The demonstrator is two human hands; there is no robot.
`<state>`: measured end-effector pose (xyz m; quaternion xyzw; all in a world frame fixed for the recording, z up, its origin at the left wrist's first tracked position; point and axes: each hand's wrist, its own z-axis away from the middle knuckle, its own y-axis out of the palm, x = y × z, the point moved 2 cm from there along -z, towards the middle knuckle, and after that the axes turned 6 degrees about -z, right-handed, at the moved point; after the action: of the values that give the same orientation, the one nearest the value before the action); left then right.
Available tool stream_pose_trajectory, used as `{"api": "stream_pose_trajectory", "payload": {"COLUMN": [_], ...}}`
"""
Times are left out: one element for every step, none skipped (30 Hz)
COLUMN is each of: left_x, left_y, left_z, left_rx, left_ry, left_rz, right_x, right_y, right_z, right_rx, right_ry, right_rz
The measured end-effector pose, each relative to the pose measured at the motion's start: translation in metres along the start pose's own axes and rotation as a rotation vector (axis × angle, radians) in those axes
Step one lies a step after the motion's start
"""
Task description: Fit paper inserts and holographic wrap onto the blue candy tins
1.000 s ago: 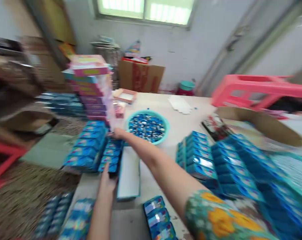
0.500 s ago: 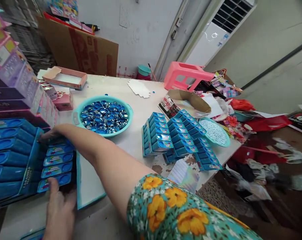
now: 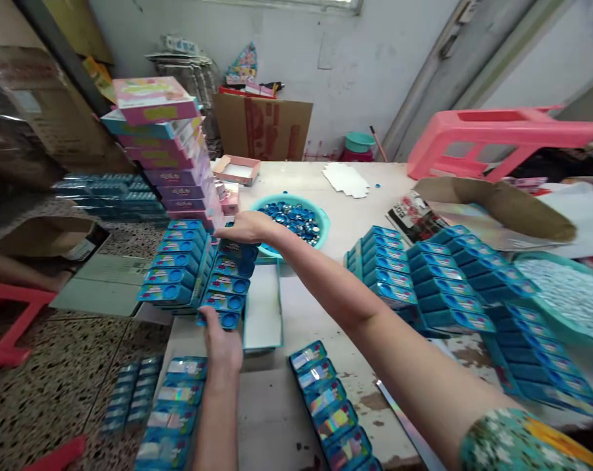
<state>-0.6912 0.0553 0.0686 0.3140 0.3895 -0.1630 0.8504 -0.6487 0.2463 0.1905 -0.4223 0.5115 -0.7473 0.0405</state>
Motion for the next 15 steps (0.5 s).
{"api": "stream_pose_trajectory", "payload": {"left_x": [-0.01, -0.02, -0.029, -0.038, -0.045, -0.05, -0.054, -0.054, -0.052, -0.047, -0.038, -0.026, -0.01, 0.009, 0.033], "left_y": [0.005, 0.011, 0.019, 0.029, 0.039, 0.051, 0.063, 0.076, 0.089, 0.102, 0.117, 0.133, 0.152, 0.174, 0.199], "left_z": [0.012, 0.025, 0.04, 0.055, 0.072, 0.088, 0.105, 0.122, 0.138, 0.153, 0.166, 0.178, 0.19, 0.202, 0.215], "left_rx": [0.016, 0.033, 0.051, 0.067, 0.097, 0.136, 0.175, 0.21, 0.231, 0.238, 0.244, 0.261, 0.303, 0.377, 0.47], "left_ry": [0.041, 0.084, 0.121, 0.137, 0.155, 0.185, 0.208, 0.23, 0.252, 0.263, 0.263, 0.244, 0.207, 0.149, 0.084], "left_rz": [0.001, 0.003, -0.003, -0.026, -0.06, -0.092, -0.12, -0.152, -0.19, -0.238, -0.297, -0.364, -0.435, -0.507, -0.575], "right_x": [0.002, 0.004, 0.005, 0.004, 0.002, -0.002, -0.01, -0.02, -0.032, -0.046, -0.061, -0.077, -0.094, -0.11, -0.126], "right_y": [-0.016, -0.031, -0.047, -0.061, -0.073, -0.084, -0.092, -0.099, -0.103, -0.105, -0.105, -0.102, -0.098, -0.092, -0.085], "right_z": [0.023, 0.048, 0.075, 0.102, 0.13, 0.159, 0.188, 0.218, 0.248, 0.281, 0.315, 0.35, 0.386, 0.423, 0.458], "right_rx": [-0.055, -0.114, -0.174, -0.233, -0.289, -0.338, -0.381, -0.422, -0.469, -0.532, -0.615, -0.721, -0.841, -0.961, -1.085], "right_ry": [-0.006, -0.022, -0.044, -0.071, -0.093, -0.102, -0.092, -0.064, -0.028, 0.013, 0.057, 0.103, 0.148, 0.194, 0.243], "right_rz": [-0.037, -0.079, -0.125, -0.178, -0.239, -0.312, -0.398, -0.496, -0.599, -0.701, -0.793, -0.872, -0.94, -1.005, -1.074]}}
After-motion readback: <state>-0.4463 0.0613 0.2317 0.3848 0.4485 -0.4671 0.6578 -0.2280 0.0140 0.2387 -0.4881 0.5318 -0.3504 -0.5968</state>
